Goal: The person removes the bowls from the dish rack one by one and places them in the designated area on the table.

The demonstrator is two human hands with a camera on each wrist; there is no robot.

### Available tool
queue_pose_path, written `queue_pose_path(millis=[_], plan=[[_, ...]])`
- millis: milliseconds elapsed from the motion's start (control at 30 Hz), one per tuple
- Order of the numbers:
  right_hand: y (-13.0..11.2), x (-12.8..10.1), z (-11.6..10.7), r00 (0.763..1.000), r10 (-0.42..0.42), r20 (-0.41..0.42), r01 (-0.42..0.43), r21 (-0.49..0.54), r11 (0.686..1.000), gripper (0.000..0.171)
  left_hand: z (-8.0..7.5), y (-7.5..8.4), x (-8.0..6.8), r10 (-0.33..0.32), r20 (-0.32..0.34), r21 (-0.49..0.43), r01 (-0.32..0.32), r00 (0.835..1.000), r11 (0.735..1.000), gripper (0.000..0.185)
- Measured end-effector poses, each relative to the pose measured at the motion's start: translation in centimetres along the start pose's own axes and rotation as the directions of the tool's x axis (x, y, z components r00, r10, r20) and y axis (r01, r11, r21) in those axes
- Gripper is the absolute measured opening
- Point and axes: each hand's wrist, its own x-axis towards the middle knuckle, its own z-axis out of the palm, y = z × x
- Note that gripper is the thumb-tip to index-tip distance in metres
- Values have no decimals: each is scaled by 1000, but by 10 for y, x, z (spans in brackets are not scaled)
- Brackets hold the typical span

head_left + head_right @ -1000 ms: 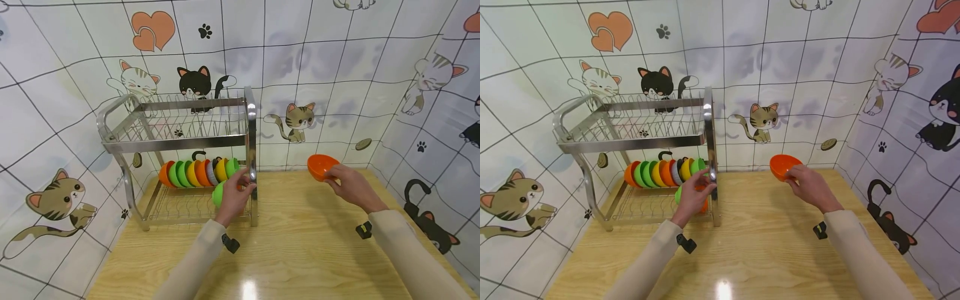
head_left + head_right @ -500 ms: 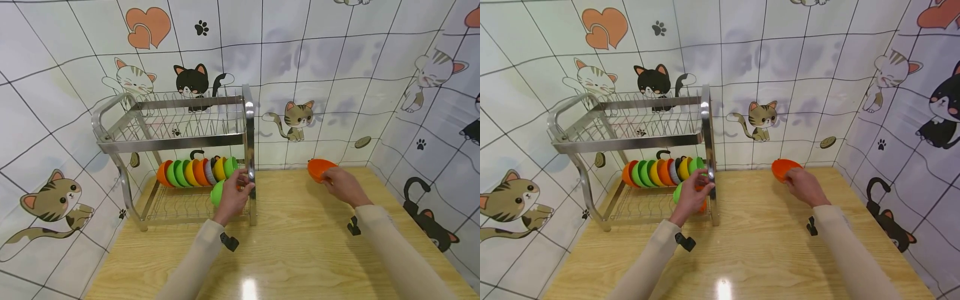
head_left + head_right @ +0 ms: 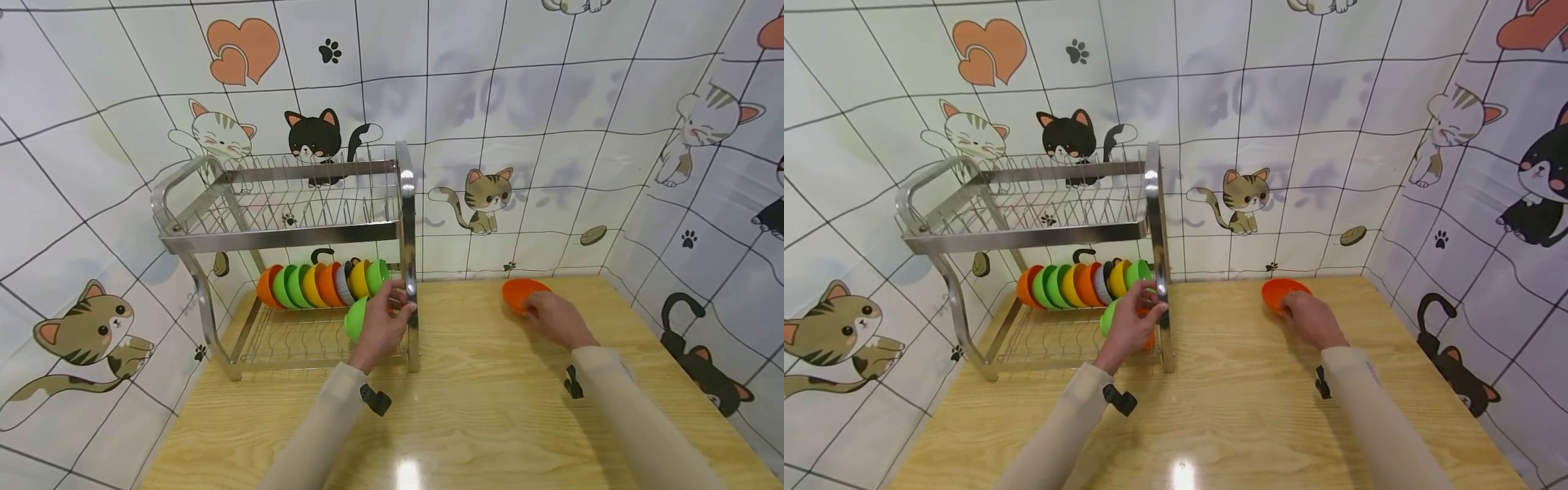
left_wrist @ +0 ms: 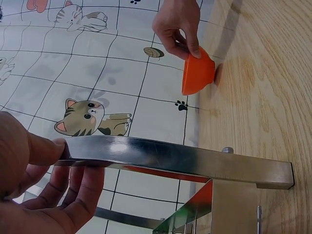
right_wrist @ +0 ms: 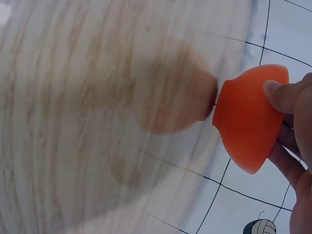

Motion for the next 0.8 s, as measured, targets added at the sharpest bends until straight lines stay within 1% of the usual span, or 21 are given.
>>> queue_pose_path(millis=[133, 233, 500, 800], plan=[[0, -3, 4, 999, 36, 22, -36, -2, 999, 9, 0, -1, -1, -3, -1, 8, 3, 1000, 1000, 34], [-1, -4, 6, 998, 47, 35, -47, -4, 999, 7, -1, -2, -2, 5, -1, 12, -5, 1000, 1000, 34], [0, -8, 10, 997, 50, 55, -49, -15, 999, 7, 0, -3, -3, 50, 0, 15, -50, 999, 999, 34], [0, -7, 8, 996, 58, 68, -59, 16, 998, 9, 1, -4, -1, 52, -10, 21, -52, 999, 998, 34]])
